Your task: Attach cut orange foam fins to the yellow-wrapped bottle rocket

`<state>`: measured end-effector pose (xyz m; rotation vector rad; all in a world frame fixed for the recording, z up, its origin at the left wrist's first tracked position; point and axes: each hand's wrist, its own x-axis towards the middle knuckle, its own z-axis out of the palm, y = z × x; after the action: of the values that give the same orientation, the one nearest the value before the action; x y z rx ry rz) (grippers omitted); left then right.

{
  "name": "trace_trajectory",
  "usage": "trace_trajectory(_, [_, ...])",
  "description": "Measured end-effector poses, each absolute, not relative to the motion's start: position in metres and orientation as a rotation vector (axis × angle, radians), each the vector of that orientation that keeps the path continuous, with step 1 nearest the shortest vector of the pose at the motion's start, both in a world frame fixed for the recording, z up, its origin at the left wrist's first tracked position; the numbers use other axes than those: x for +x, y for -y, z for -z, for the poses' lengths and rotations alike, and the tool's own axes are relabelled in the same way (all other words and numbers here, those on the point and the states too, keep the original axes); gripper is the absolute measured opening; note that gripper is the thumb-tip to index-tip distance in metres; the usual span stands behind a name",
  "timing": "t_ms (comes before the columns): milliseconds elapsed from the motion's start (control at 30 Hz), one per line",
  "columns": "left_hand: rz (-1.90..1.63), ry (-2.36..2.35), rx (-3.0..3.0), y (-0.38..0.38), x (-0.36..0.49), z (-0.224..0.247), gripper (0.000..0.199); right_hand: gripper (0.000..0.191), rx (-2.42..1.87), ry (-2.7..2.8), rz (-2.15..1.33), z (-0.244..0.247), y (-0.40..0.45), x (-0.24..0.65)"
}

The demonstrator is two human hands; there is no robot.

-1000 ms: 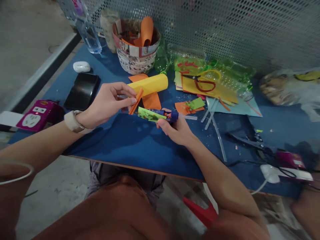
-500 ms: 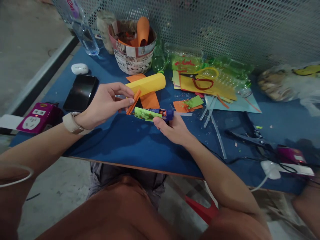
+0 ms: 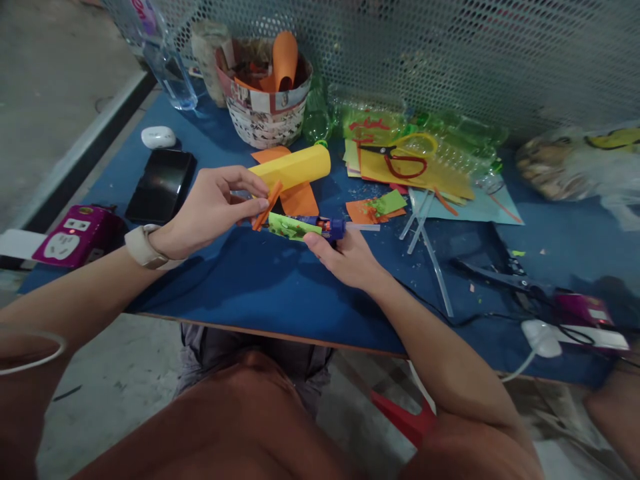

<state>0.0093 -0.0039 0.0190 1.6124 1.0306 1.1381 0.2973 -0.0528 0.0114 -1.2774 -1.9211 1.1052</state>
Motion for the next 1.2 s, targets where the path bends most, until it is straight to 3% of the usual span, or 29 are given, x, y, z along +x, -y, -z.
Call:
trace_trajectory(500, [-1.108,-1.023,1.612,0.006,0.011,-0.023,0.017,0.090,-1.398,1.852,-1.056,-0.018,0.052,0.296])
trace_trajectory(1200, [-1.079,-1.042,1.601,0.006,0.011,-0.022,0.019,0.083,-1.319,1.668,-1.075,-0.024,0.049,0.290])
